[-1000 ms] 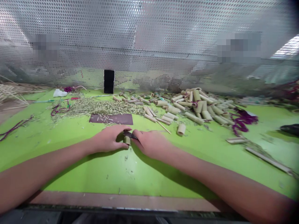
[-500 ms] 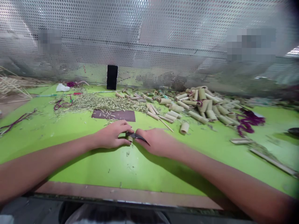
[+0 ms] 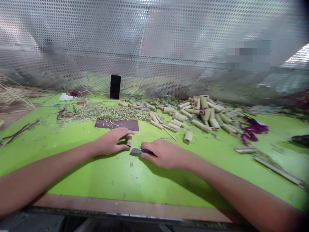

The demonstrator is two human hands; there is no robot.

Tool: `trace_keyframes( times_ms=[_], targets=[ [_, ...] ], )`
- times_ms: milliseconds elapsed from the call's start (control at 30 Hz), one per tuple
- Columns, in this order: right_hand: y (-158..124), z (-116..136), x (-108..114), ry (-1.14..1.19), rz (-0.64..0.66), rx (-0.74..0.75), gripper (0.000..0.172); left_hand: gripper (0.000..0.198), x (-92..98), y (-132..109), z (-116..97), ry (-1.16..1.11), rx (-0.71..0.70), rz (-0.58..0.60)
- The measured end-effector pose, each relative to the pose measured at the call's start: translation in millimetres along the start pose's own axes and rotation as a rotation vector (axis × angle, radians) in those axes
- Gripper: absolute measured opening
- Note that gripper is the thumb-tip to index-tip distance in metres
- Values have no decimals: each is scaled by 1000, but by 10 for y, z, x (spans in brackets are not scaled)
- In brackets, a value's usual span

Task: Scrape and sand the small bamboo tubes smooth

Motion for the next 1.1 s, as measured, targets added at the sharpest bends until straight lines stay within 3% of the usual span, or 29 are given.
trace_keyframes(
  times_ms=[67,233,533,833,1100],
  targets=[
    [12,-29,14,-6,-31,-1,28,64,14,5,31,-5,39,-3],
    [62,-101,103,-78,-143,-98,33,63,-26,32,-55,29,13,25],
    [149,-20,120,-120,-111,-219,33,63,-91,53,-84,-23,-13,53],
    [159,-28,77,-72,-111,-137,28,49,-121,-17,-54,-26,-18,52],
    [96,-23,35,-25,-37,-81,31,40,-111,-16,-206,25,-169,83]
  ],
)
Point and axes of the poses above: each hand's wrist, its own y-axis towards the middle knuckle, its own x-axis out of the back of the hand, z = x × y, the point moved 10 cm from there along y, towards the middle knuckle, and after that the axes turned 1 degree about -x, right-handed, at the moved point
